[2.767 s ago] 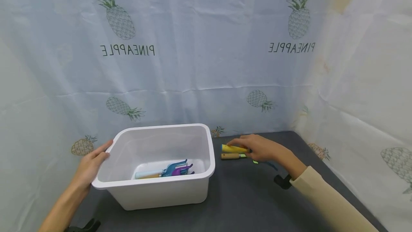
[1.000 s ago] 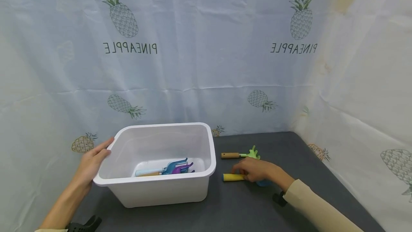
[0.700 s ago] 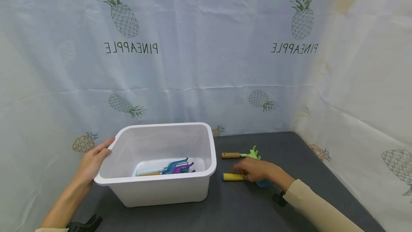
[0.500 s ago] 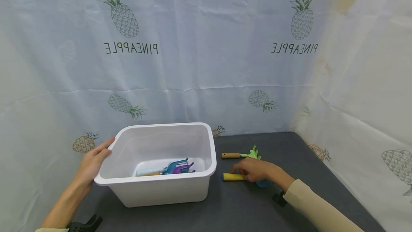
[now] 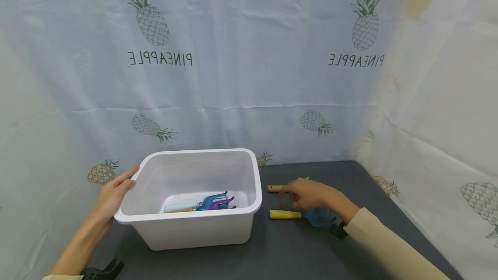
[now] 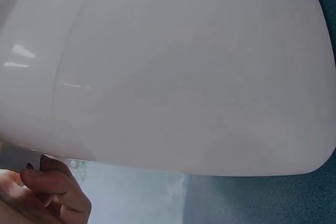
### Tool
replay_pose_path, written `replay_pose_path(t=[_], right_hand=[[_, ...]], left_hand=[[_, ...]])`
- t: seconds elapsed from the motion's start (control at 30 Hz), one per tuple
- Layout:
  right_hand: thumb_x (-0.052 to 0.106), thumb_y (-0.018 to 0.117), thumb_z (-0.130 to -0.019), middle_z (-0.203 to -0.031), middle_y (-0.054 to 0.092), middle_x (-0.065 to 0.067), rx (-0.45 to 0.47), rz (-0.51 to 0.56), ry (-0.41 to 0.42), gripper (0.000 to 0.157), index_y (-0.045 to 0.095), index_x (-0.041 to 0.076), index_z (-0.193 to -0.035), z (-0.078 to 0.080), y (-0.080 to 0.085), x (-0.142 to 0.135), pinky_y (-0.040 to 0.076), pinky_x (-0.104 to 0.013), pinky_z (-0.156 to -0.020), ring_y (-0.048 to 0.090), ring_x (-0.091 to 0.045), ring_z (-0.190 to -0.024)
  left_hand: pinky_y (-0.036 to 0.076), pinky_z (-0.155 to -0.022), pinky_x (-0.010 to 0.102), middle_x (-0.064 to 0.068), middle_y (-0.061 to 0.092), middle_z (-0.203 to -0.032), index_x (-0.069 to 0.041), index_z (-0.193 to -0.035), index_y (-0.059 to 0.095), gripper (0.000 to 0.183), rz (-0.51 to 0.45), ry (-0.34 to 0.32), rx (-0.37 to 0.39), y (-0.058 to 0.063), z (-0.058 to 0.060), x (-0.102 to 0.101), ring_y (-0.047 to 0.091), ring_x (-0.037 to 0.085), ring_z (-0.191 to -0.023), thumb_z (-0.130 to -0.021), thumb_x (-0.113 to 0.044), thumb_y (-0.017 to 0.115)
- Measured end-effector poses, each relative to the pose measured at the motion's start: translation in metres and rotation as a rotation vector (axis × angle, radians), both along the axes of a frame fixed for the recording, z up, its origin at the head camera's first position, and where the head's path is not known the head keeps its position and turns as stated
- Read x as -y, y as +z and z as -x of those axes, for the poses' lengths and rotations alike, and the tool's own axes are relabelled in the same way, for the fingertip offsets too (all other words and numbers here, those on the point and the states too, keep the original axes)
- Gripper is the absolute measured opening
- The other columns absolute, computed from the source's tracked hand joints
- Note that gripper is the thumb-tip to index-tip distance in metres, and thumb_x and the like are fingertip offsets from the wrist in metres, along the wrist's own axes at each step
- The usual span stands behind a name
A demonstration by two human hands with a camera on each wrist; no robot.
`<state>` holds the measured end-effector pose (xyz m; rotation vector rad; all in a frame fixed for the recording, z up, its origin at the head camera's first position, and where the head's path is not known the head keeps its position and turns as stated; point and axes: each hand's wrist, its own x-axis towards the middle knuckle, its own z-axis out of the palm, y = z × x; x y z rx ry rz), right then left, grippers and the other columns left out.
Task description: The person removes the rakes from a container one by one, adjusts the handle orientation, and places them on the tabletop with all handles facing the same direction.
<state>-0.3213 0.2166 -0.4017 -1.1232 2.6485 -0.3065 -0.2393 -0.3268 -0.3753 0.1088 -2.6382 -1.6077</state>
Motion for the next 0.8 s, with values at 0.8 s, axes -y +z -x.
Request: replay_pose_path(t=[0.8], right_hand=[[0.017,0.070,-0.097,-0.096,0.071,0.007,-0.234,0.123,0.062,0.037,0.067,0.021,-0.134,0.009,0.114,0.053,0.057,-0.025,-0.077,0.065,-0.006,-0.086]], left_hand=[[0.057,-0.077,0.019,0.025,0.021,-0.169,-0.014,-0.165,0.023,0.058,-0.019,0.002,0.004,0.001,0.001,0.000,0.051,-0.022,-0.092,-0.112,-0.034,0.036]])
